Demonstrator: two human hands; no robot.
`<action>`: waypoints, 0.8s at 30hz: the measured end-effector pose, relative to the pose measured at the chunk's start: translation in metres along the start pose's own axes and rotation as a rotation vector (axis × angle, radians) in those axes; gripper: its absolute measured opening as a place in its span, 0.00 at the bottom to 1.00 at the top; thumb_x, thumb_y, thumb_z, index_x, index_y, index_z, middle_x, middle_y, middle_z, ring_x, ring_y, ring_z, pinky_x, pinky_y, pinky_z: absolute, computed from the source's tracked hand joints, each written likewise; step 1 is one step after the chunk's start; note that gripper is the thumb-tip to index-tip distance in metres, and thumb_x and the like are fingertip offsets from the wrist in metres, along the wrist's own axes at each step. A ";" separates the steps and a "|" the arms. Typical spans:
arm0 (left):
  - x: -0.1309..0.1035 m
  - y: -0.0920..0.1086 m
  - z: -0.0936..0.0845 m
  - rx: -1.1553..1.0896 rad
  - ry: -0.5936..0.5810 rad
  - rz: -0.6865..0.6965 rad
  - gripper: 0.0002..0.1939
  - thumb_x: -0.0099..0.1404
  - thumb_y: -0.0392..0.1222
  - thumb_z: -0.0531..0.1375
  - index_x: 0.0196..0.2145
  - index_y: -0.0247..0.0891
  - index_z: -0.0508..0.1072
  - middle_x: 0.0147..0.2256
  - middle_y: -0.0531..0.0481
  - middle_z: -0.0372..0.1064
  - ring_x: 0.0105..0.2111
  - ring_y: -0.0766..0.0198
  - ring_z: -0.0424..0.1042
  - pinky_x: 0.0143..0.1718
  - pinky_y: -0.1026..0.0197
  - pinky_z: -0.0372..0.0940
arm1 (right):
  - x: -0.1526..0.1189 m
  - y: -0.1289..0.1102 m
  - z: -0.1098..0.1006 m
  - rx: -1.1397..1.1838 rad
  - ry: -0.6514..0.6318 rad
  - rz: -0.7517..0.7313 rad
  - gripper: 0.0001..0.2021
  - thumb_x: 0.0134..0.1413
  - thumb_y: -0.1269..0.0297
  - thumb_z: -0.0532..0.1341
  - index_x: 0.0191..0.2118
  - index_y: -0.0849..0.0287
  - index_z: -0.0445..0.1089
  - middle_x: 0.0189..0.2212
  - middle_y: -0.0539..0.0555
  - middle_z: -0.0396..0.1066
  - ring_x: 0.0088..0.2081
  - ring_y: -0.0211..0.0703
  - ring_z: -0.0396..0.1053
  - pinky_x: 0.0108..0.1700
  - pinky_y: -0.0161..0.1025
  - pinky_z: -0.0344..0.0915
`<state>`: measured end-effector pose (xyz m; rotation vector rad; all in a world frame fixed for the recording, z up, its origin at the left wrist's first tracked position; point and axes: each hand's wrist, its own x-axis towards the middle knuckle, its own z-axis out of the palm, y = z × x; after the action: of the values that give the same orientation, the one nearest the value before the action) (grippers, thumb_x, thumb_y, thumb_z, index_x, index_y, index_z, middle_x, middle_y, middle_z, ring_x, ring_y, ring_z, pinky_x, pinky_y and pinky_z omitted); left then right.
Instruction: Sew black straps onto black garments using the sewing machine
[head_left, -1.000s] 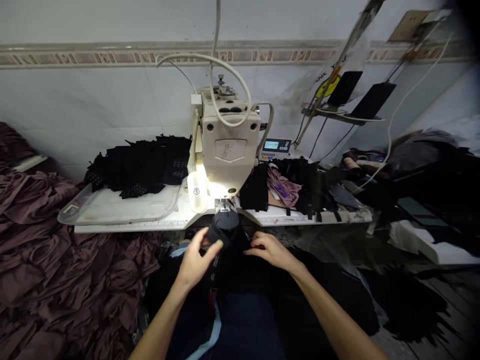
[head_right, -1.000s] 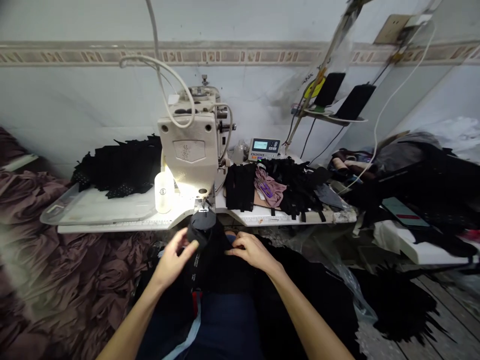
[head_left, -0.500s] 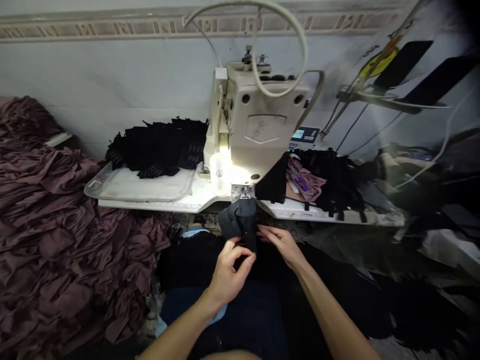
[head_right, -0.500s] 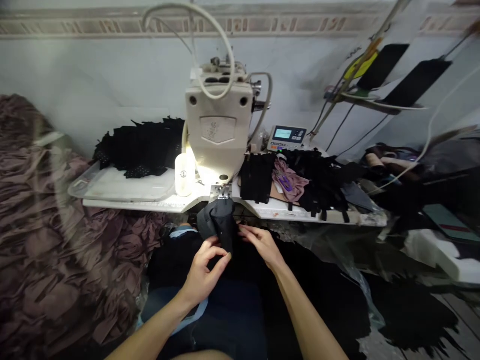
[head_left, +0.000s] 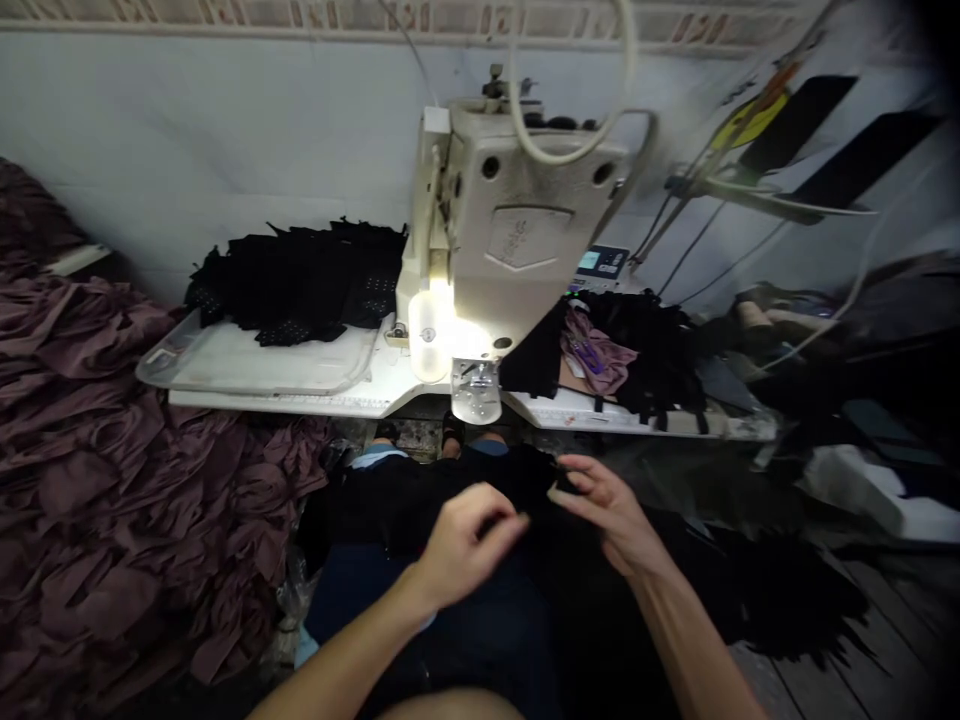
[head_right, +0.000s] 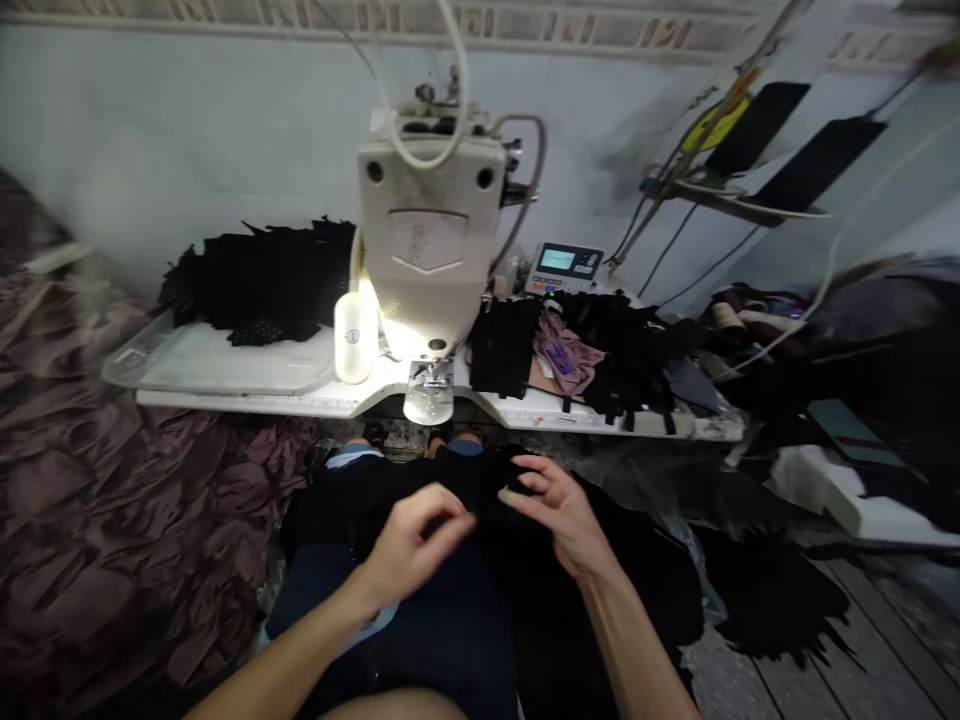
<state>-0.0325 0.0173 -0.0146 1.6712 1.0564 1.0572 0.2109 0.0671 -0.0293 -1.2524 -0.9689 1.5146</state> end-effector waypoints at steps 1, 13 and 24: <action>0.008 -0.001 -0.009 -0.015 0.045 -0.077 0.13 0.77 0.49 0.59 0.47 0.39 0.80 0.45 0.42 0.82 0.45 0.56 0.80 0.51 0.55 0.73 | -0.006 -0.005 0.009 -0.013 -0.079 0.007 0.32 0.41 0.58 0.82 0.56 0.51 0.80 0.36 0.51 0.80 0.35 0.45 0.77 0.40 0.40 0.73; 0.014 0.015 -0.020 -0.240 -0.136 -0.235 0.22 0.70 0.58 0.67 0.30 0.37 0.71 0.27 0.56 0.62 0.25 0.70 0.59 0.27 0.66 0.56 | 0.010 -0.065 0.058 -0.144 -0.380 -0.119 0.14 0.49 0.53 0.78 0.33 0.58 0.83 0.29 0.51 0.79 0.30 0.42 0.72 0.38 0.39 0.69; 0.056 0.059 -0.093 0.918 0.252 0.505 0.17 0.80 0.34 0.52 0.57 0.39 0.77 0.50 0.44 0.81 0.45 0.59 0.82 0.46 0.63 0.75 | 0.051 -0.088 0.108 -0.080 -0.095 -0.498 0.13 0.53 0.51 0.76 0.28 0.55 0.83 0.33 0.53 0.76 0.36 0.45 0.71 0.39 0.40 0.67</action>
<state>-0.0924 0.0751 0.0763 2.6950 1.4526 1.2009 0.1160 0.1381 0.0590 -0.9077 -1.3019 1.1576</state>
